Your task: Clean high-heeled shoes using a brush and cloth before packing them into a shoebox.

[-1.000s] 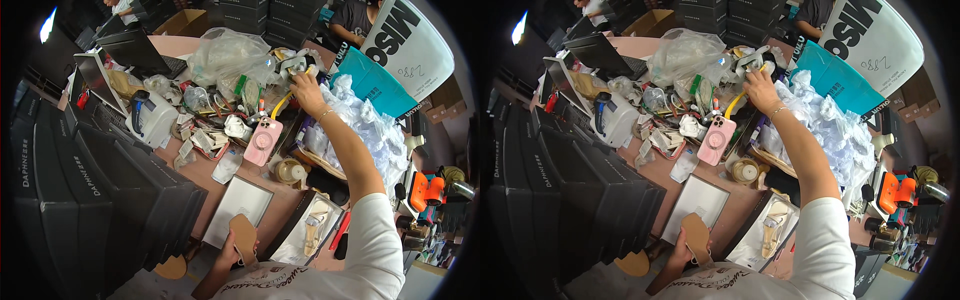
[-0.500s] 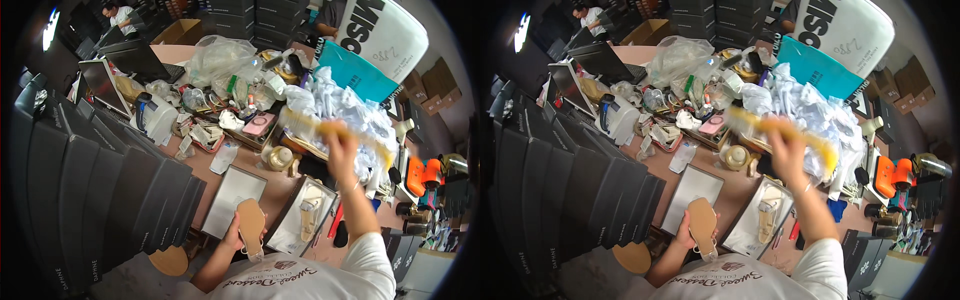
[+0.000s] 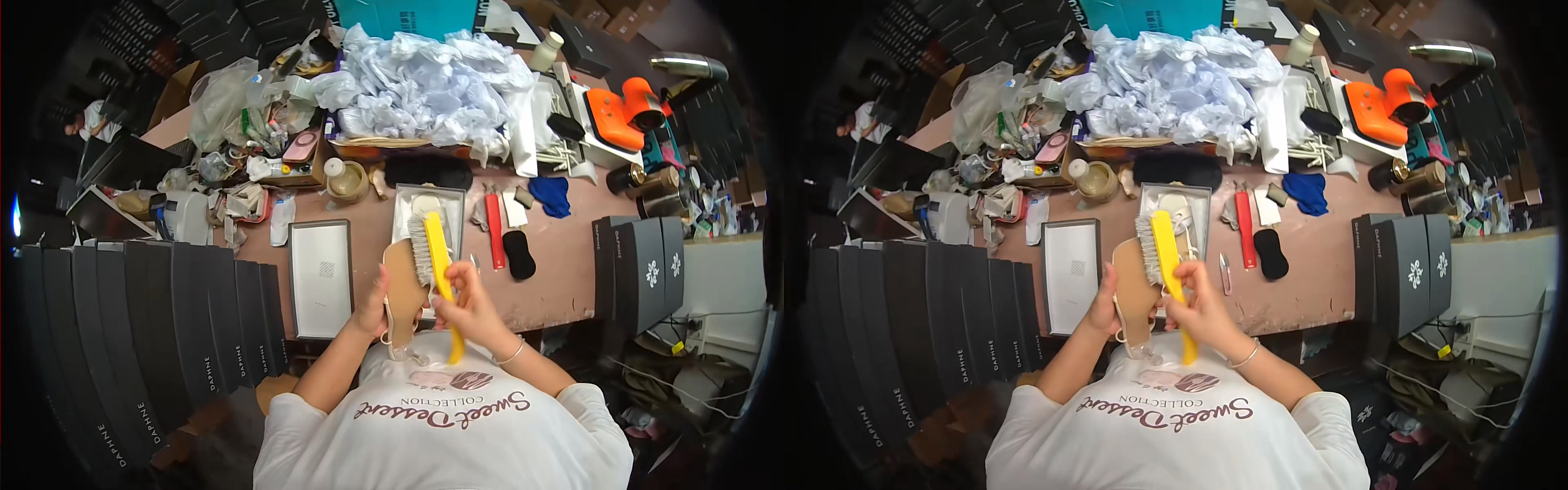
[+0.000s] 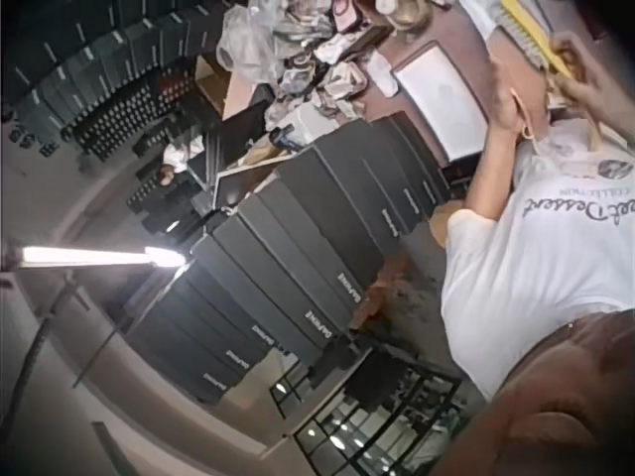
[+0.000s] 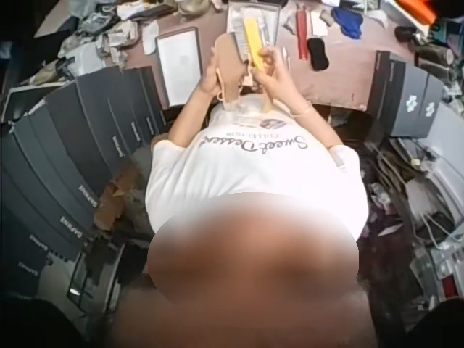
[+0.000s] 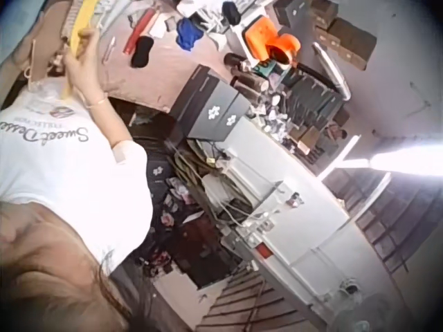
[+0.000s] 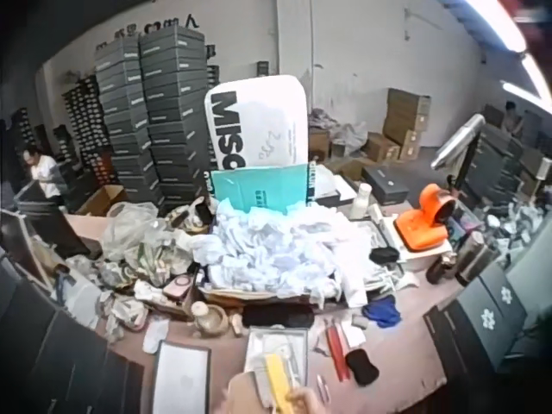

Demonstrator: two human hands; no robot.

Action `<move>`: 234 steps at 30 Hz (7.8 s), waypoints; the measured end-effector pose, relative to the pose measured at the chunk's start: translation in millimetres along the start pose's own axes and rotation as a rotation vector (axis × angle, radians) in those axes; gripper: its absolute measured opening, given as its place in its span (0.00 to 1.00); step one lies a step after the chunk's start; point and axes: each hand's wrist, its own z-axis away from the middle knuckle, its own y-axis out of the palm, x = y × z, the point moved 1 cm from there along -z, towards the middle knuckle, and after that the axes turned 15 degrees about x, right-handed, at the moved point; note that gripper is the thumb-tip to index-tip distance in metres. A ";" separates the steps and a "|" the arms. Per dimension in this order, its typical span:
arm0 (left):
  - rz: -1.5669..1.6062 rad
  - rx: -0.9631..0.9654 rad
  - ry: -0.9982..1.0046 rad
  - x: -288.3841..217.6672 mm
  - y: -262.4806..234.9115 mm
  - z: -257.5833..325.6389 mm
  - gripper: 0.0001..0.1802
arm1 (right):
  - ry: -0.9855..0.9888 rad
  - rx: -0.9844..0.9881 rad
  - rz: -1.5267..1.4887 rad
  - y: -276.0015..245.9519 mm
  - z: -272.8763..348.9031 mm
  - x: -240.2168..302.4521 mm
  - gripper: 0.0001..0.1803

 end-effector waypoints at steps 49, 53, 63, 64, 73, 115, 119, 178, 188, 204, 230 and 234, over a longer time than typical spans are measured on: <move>0.101 -0.072 -0.004 0.7 42.1 48.3 0.44 | -0.172 0.172 1.646 -42.2 25.4 56.9 0.26; 0.094 -0.198 -0.004 -2.4 26.4 53.5 0.45 | -0.343 0.399 1.638 -3.4 32.9 53.7 0.28; -1.380 -0.927 -0.120 -31.8 -92.7 57.5 0.39 | 0.055 -0.059 1.256 -52.2 -36.0 -43.5 0.56; -1.720 -0.958 -0.105 -29.0 -93.2 54.2 0.39 | 0.127 -0.055 1.323 -49.2 -48.4 -56.0 0.55; -0.452 -0.533 0.083 23.3 -36.0 13.7 0.23 | 0.144 -0.185 0.969 -86.7 -68.2 -72.1 0.37; 0.228 -0.072 0.214 28.2 37.5 44.0 0.44 | -0.180 0.049 1.252 20.1 48.3 16.3 0.28; 0.146 -0.322 0.192 32.7 61.9 32.4 0.43 | -0.168 0.085 1.277 13.8 73.7 6.0 0.28; 0.096 0.023 0.222 20.0 54.7 46.2 0.53 | -0.301 -0.091 1.191 -44.2 47.8 62.7 0.27; 0.180 -0.031 0.054 36.1 43.1 36.9 0.46 | -0.402 0.101 1.416 23.6 31.2 34.4 0.28; 0.079 -0.155 0.004 32.2 54.2 48.0 0.45 | -0.324 0.247 1.581 -65.3 81.6 5.6 0.26; 0.206 -0.261 0.013 25.3 56.0 36.8 0.46 | -0.507 0.432 1.585 -4.2 68.9 45.5 0.28; 0.038 -0.012 0.082 27.2 41.0 46.2 0.48 | -0.235 0.032 1.613 -41.4 34.0 34.1 0.27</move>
